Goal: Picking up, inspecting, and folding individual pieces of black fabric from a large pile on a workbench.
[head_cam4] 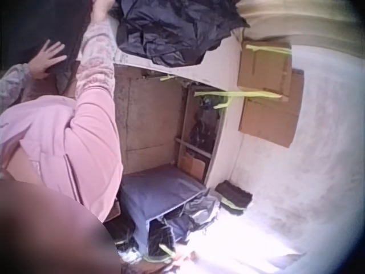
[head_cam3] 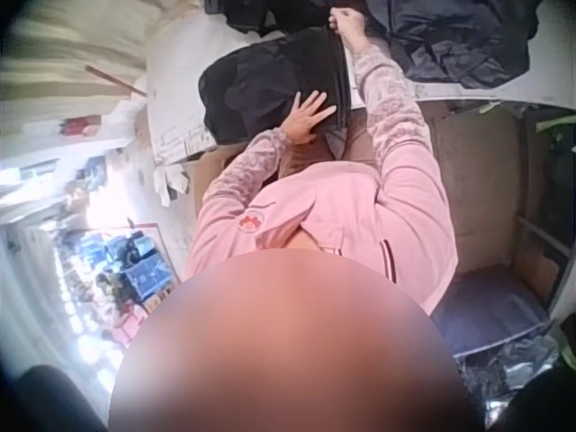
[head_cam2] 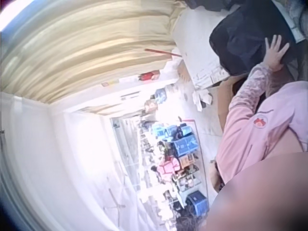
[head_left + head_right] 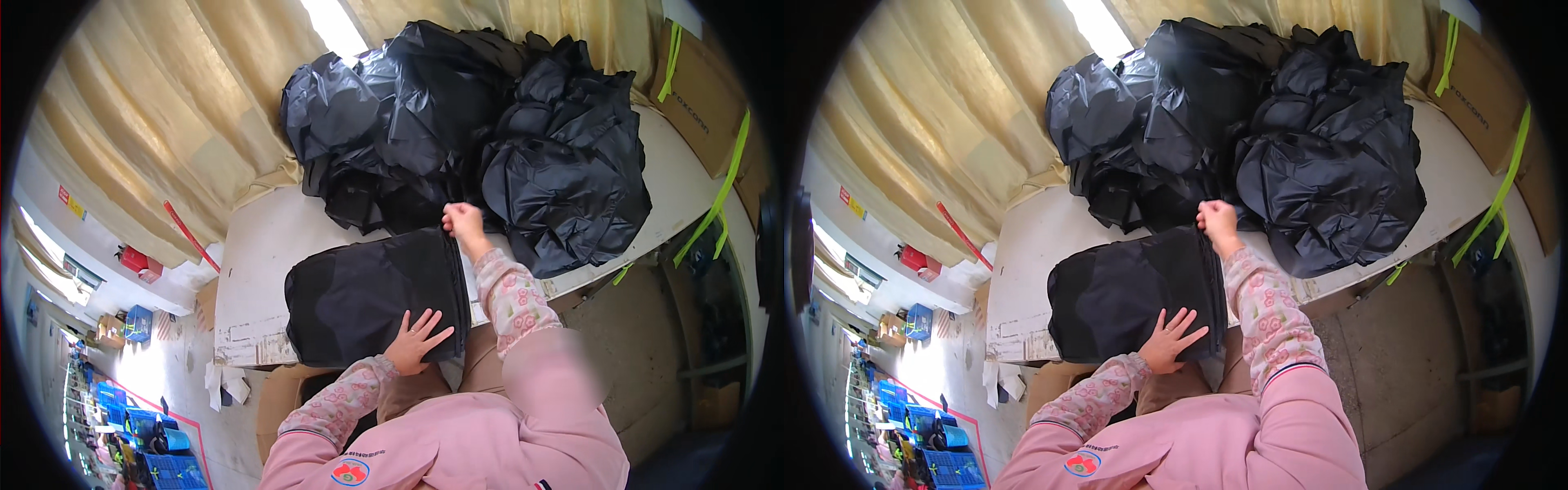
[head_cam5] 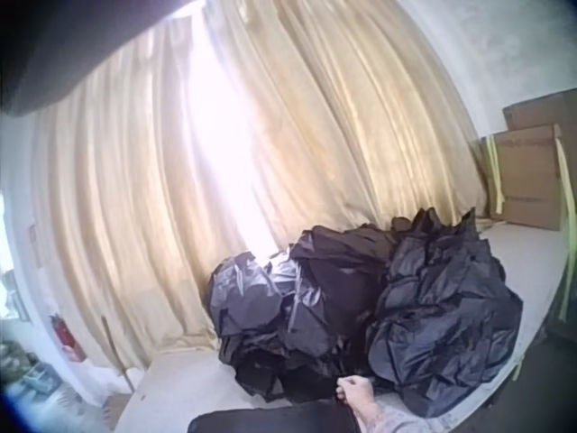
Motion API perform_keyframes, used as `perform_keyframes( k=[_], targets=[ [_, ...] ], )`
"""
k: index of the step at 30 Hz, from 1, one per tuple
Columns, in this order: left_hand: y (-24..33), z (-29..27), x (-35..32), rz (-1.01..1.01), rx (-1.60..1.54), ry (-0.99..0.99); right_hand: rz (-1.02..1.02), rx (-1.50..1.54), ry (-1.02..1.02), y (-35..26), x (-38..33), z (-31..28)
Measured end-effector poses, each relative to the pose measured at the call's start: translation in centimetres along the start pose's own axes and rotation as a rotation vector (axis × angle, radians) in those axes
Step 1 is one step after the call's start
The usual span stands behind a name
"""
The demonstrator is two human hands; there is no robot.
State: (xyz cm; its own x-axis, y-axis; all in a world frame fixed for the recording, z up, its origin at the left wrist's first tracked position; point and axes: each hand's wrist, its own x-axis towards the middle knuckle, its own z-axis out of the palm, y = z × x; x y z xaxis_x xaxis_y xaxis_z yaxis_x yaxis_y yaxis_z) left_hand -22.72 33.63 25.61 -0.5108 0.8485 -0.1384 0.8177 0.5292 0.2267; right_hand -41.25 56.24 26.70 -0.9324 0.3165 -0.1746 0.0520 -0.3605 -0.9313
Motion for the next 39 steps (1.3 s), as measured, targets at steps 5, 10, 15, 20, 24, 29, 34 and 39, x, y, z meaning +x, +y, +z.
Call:
perform_keyframes(
  k=[5, 10, 15, 20, 24, 29, 34, 39],
  targets=[
    [0.1, -0.1, 0.4, 0.023, 0.004, 0.030, -0.377, -0.321, -0.001, -1.3, 1.0, -2.3],
    [-0.1, 0.2, 0.5, 0.022, 0.018, 0.013, -0.658, -0.698, 0.085, 1.2, -3.2, -2.0],
    [-0.7, 0.1, 0.6, -0.018, -0.122, 0.121, -0.853, -0.810, -0.175, 5.6, -7.9, -3.9],
    [-0.9, 0.0, 1.0, -0.019, 0.024, -0.002, -0.903, -0.694, 0.358, 0.3, -7.7, -10.5],
    [-1.0, 0.3, 1.5, -0.002, 0.018, 0.003, -0.524, 0.066, 0.573, -3.2, -3.6, -19.2],
    [-2.1, 0.1, 0.9, 0.017, -0.071, -0.013, -0.091, 0.613, 0.409, -13.8, -0.7, -21.4],
    [-2.6, 0.3, 0.9, 0.034, -0.129, -0.066, -0.014, 0.610, 0.342, -18.4, 3.4, -21.9],
    [-2.3, -1.5, 1.3, 0.016, -0.175, -0.099, -0.305, 0.401, 0.201, -18.5, 3.1, -20.4]
  ],
)
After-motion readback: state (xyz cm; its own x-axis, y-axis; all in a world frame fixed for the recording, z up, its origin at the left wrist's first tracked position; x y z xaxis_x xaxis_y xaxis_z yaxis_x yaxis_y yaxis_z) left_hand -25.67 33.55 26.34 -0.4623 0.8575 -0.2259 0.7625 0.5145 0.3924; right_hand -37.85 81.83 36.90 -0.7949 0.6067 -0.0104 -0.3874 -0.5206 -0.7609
